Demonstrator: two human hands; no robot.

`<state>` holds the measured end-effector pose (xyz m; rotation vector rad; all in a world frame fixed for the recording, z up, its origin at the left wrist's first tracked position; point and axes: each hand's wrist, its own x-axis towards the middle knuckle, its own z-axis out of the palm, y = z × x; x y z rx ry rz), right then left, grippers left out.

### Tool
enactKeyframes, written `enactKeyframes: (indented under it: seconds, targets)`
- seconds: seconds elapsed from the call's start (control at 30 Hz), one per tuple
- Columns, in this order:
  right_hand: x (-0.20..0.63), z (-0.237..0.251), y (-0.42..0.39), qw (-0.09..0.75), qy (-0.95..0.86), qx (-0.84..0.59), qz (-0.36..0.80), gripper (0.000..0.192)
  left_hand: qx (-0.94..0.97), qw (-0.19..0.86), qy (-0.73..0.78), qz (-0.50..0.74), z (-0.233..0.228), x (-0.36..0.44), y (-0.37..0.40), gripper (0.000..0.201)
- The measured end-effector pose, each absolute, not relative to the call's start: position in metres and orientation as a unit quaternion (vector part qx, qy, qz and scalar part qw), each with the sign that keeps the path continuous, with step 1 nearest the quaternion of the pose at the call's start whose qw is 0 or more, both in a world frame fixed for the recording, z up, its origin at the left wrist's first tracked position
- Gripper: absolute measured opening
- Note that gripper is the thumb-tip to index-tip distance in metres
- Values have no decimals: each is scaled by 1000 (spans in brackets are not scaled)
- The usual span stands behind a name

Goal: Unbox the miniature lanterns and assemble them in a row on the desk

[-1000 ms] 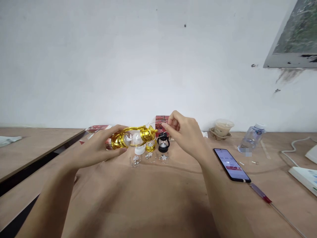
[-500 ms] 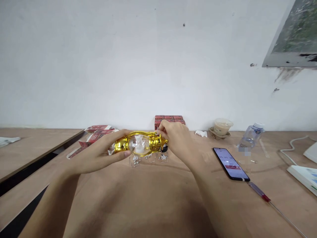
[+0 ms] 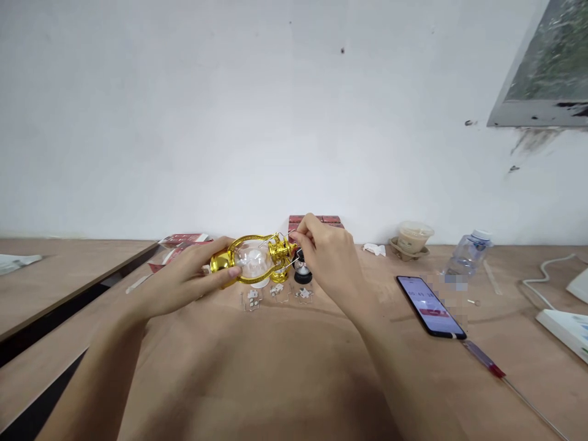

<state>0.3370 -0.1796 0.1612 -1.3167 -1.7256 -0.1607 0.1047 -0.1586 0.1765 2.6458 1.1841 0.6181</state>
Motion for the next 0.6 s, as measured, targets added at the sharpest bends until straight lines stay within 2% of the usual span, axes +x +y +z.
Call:
enactKeyframes:
  seconds: [0.27, 0.47, 0.6]
  targets:
    - [336, 163, -178, 422, -727, -542, -11, 11, 887, 72, 401, 216, 176, 103, -156, 34]
    - [339, 165, -182, 460, -728, -508, 25, 13, 884, 72, 400, 229, 180, 104, -160, 40]
    - [351, 169, -184, 472, -713, -518, 4, 17, 880, 65, 406, 239, 181, 102, -160, 43]
